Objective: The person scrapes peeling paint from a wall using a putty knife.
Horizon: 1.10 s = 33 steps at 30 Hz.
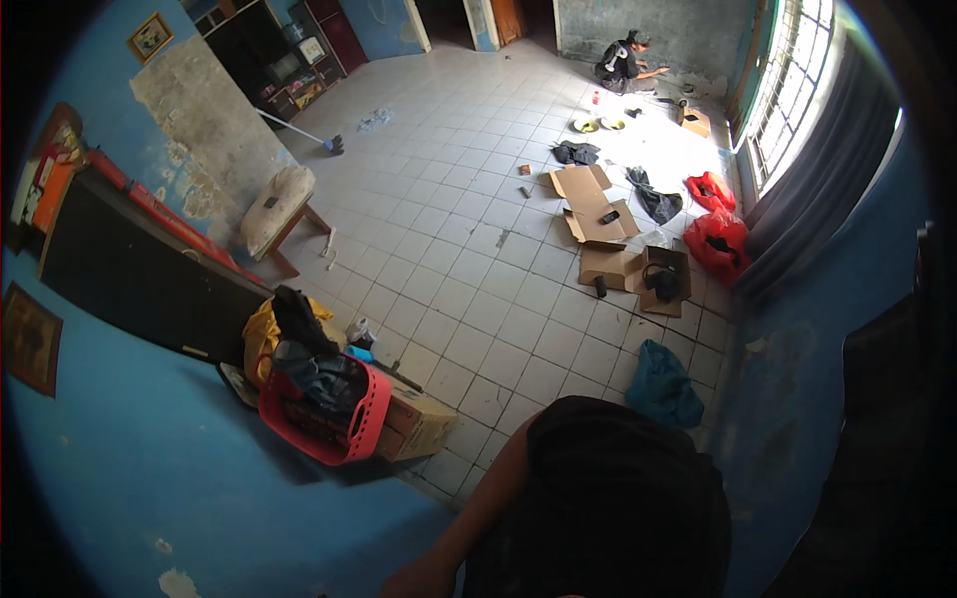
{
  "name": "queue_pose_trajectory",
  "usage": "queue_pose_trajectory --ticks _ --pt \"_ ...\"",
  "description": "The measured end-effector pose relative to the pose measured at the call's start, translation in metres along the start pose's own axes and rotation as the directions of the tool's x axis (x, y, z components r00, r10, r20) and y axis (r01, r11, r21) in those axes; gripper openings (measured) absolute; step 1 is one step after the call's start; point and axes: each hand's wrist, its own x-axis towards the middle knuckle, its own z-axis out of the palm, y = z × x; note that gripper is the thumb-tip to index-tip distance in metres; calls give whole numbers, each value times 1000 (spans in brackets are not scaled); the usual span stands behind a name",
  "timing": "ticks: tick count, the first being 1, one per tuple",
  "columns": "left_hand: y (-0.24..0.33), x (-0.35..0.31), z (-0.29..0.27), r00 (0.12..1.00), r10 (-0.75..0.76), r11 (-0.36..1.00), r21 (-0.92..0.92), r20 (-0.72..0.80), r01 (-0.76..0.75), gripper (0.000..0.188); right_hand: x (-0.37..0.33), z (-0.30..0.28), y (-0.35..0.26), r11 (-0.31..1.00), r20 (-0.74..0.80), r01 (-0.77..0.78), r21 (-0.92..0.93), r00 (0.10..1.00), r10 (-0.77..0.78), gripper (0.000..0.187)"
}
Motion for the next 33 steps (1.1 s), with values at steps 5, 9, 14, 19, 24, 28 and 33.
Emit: queue_pose_trajectory --ticks 5,9,14,19,24,28,33 --pt "11 5 42 999 34 993 115 -34 -30 75 -69 -29 -10 999 -280 49 8 959 -45 70" --pt "13 10 66 997 48 977 211 -64 -33 75 -121 -57 -23 992 -412 -107 62 903 123 63" --pt "16 7 79 992 57 947 320 -111 -19 76 -147 -71 -29 997 -482 -9 74 875 44 57" --pt "19 -8 62 974 95 901 435 -204 3 77 -148 -64 -32 995 -408 -1 96 912 41 58" --pt "22 -38 20 942 143 812 581 -304 65 78 -129 -45 -22 989 -229 -55 140 970 86 61" --pt "28 -72 -33 896 204 708 691 -395 144 78 -102 -30 -22 985 -77 -112 133 989 123 63" --pt "44 -130 -116 804 320 499 811 -501 306 79 -44 27 18 994 -82 68 83 995 -61 89"
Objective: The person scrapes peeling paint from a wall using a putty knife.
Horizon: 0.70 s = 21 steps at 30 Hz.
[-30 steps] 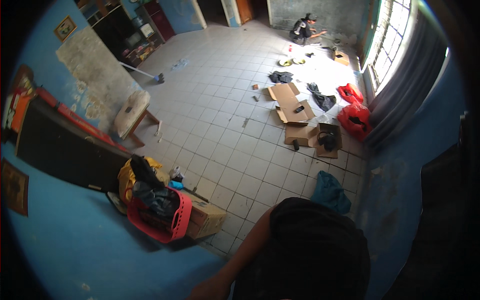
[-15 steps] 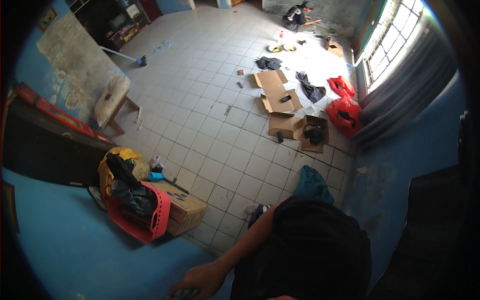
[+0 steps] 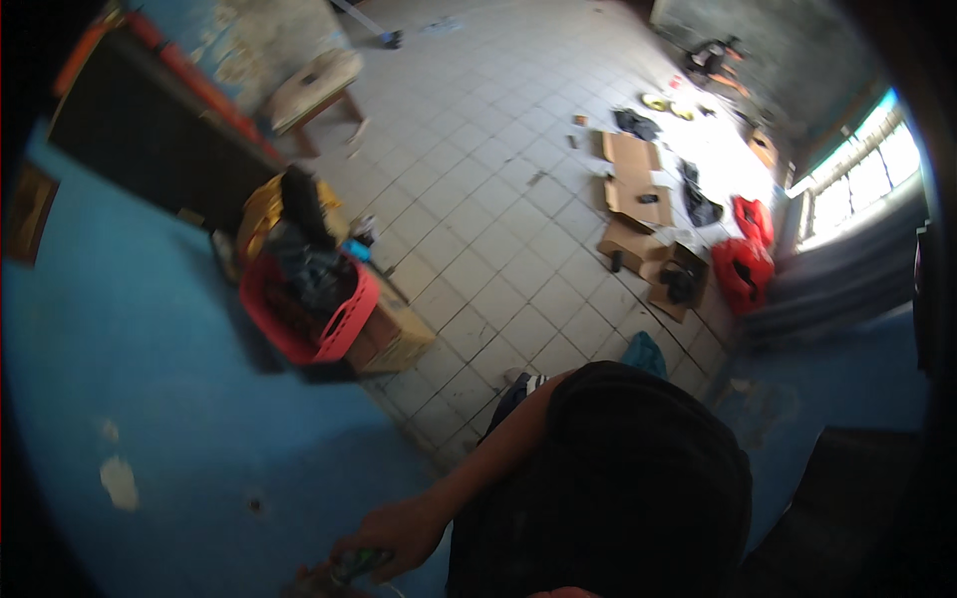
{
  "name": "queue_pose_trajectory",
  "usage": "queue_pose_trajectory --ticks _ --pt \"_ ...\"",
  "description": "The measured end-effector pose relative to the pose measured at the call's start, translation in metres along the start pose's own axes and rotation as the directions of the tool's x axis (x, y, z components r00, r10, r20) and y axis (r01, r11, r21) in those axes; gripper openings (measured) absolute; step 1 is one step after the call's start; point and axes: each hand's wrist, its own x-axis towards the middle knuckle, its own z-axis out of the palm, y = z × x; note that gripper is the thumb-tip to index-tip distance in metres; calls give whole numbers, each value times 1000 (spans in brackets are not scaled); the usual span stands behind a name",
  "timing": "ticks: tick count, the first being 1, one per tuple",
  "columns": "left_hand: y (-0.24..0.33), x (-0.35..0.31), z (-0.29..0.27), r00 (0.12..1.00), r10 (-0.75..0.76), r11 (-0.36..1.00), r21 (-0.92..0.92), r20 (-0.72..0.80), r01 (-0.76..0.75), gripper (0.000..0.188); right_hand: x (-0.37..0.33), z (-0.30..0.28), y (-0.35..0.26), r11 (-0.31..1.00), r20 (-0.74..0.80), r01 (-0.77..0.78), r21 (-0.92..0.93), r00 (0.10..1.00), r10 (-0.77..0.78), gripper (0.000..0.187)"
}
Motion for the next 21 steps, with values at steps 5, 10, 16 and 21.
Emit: queue_pose_trajectory --ticks 5,10,16,21 --pt "-74 -11 -86 976 -11 922 375 -216 93 80 48 30 -6 991 27 -78 107 997 76 60" --pt "-133 -24 -185 887 92 739 628 -452 243 81 104 67 4 986 116 -56 155 993 38 55" --pt "-171 -33 -271 790 238 500 769 -565 399 87 144 88 30 999 -218 41 23 975 -35 57" --pt "-226 -32 -262 804 145 108 816 -577 567 102 177 70 19 996 -346 32 -86 936 -60 60"
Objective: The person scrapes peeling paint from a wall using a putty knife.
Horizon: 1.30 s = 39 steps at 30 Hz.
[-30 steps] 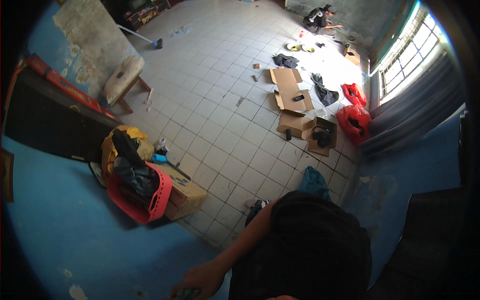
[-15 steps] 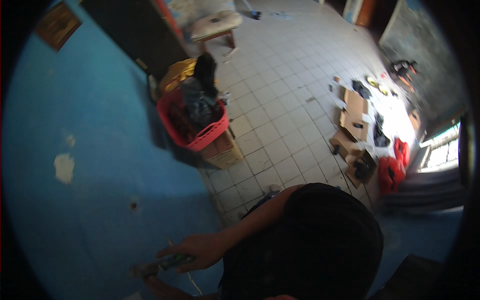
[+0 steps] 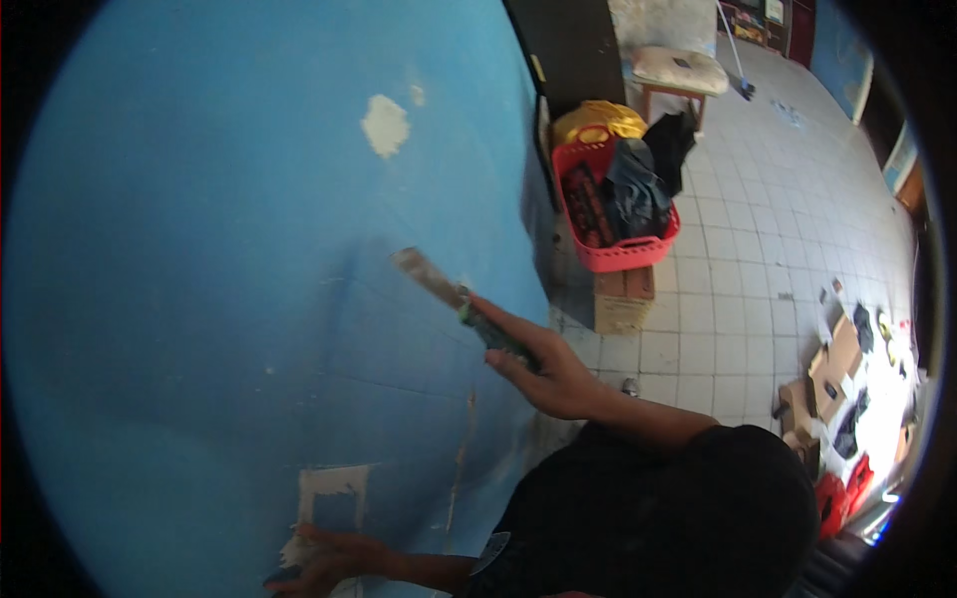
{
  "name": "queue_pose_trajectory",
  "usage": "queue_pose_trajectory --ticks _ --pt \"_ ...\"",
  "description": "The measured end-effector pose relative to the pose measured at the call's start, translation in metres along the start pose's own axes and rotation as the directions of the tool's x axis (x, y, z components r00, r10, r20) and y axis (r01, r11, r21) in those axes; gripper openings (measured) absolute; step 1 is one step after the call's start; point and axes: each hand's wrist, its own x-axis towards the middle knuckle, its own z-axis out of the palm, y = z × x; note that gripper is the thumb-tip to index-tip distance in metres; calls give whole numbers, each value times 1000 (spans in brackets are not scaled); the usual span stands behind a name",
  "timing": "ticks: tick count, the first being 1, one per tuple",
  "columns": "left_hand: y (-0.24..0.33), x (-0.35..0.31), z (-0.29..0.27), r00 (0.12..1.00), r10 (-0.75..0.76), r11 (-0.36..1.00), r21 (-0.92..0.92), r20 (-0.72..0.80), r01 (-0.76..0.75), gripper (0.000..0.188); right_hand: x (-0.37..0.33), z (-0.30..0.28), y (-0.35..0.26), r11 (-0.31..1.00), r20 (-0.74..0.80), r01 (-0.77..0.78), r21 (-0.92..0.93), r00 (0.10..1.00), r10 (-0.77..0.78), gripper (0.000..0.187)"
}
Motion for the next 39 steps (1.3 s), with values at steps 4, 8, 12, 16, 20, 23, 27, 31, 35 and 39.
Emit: queue_pose_trajectory --ticks 4,8,12,16,20,23,27,31,35,39 --pt "15 8 -18 994 92 993 -73 -57 -96 93 32 10 3 993 -63 81 -91 994 -87 60" --pt "24 -5 -7 997 73 973 -219 -19 -76 91 50 16 5 989 -114 78 -123 989 -92 59" --pt "50 -19 4 994 79 901 -432 72 -40 89 66 27 26 987 -152 92 -135 982 -112 59" --pt "87 -33 7 987 98 799 -601 127 -2 87 50 29 41 996 -103 -39 -78 994 31 61" --pt "116 -41 7 981 114 720 -693 159 29 85 33 40 54 998 -90 15 -67 996 -21 63" --pt "130 -46 8 975 132 670 -741 181 46 83 21 36 50 998 -37 -24 -59 999 22 63" --pt "142 -50 9 965 165 618 -784 203 59 81 8 29 49 993 48 -98 -59 994 101 62" --pt "153 -53 5 955 196 572 -817 222 73 79 -11 23 56 990 105 -105 -95 988 115 59" --pt "163 -54 -5 941 246 496 -864 233 84 77 -32 13 48 988 113 -151 -42 981 155 59" --pt "178 -54 -24 910 329 378 -919 250 116 75 -48 -8 35 990 122 -144 -12 982 144 57"
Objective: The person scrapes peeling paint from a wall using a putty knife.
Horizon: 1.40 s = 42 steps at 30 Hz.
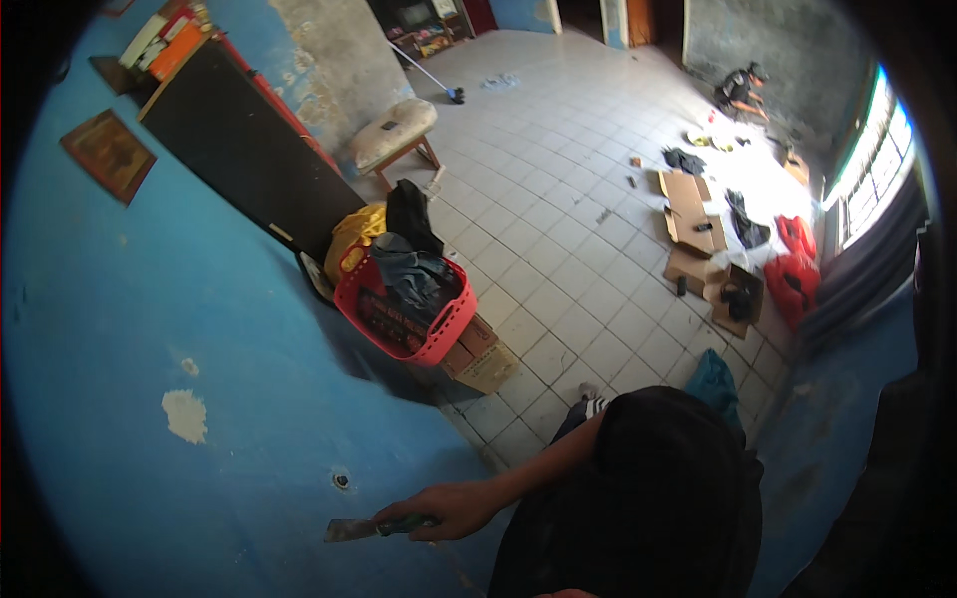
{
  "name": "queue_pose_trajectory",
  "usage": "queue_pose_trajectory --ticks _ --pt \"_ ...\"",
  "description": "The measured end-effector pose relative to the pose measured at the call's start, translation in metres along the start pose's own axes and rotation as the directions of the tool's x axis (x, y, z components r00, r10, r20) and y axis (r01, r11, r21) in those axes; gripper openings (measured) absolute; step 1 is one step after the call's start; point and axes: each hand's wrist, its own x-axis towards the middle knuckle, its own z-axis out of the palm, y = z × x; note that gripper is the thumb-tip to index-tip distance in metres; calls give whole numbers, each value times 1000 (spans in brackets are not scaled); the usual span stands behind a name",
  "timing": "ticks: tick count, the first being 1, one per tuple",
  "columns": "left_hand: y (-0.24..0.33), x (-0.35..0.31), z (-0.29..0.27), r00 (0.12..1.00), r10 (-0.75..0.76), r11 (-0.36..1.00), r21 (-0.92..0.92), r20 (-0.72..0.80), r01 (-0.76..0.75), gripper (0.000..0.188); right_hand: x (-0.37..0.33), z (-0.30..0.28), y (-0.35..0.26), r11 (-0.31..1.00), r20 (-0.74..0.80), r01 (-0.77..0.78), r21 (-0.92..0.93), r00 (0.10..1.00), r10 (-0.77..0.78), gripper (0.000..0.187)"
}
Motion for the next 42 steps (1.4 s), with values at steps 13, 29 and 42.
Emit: queue_pose_trajectory --ticks 13,29,42 --pt "217 -51 96 540 225 549 -563 811 617 72 -181 -169 -61 956 -390 -72 -286 920 -48 60" --pt "537 -106 99 164 616 217 -366 771 905 81 -367 -331 -89 930 -803 -320 -180 594 49 50" --pt "560 -124 293 183 472 219 -316 862 923 42 -272 -488 -62 892 -672 -423 -157 708 218 52"
